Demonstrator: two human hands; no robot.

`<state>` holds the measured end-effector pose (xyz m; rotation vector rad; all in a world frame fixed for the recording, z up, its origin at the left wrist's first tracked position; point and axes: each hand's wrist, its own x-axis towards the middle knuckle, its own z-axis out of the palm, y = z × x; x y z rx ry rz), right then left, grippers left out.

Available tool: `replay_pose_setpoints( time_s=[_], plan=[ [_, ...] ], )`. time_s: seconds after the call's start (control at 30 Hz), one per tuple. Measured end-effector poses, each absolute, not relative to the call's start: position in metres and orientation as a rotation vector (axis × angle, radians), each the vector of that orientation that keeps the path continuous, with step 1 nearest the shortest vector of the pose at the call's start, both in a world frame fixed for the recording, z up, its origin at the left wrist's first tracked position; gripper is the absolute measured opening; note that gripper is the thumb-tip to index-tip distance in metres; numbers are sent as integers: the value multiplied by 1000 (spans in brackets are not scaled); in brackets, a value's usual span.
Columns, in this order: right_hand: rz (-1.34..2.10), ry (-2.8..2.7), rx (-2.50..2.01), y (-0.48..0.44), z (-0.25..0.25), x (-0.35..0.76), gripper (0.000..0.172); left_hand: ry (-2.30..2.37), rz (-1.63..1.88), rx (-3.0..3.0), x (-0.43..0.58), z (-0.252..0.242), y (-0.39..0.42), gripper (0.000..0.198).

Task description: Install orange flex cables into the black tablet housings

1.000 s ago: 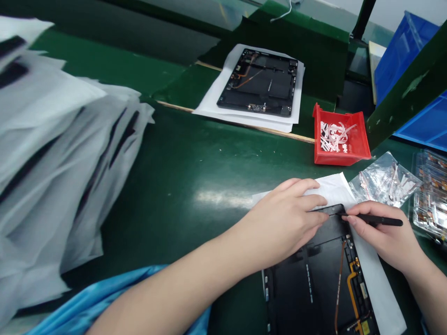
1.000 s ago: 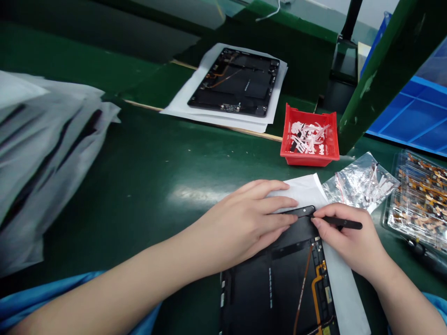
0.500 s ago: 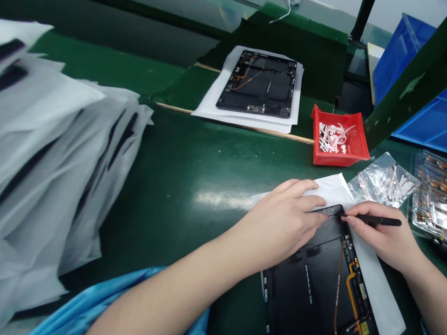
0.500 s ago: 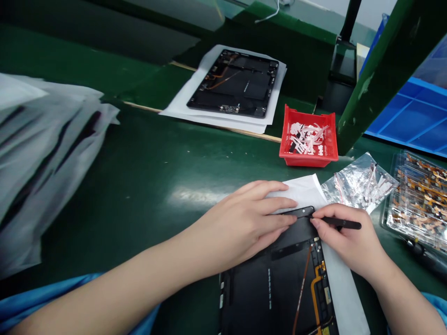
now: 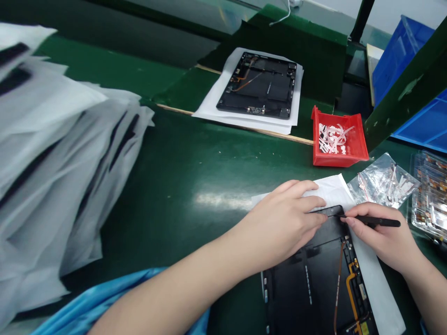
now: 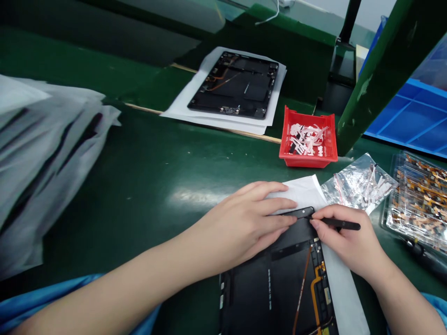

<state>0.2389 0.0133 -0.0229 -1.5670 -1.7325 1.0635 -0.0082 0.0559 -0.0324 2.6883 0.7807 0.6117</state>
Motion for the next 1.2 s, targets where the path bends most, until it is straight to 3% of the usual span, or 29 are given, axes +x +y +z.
replay_pose_setpoints(
  time_s=[1.2],
  plan=[
    [1090,-1732,-1542,13,-25,236,13,787,608,2720,-8,-33,56,20]
  ],
)
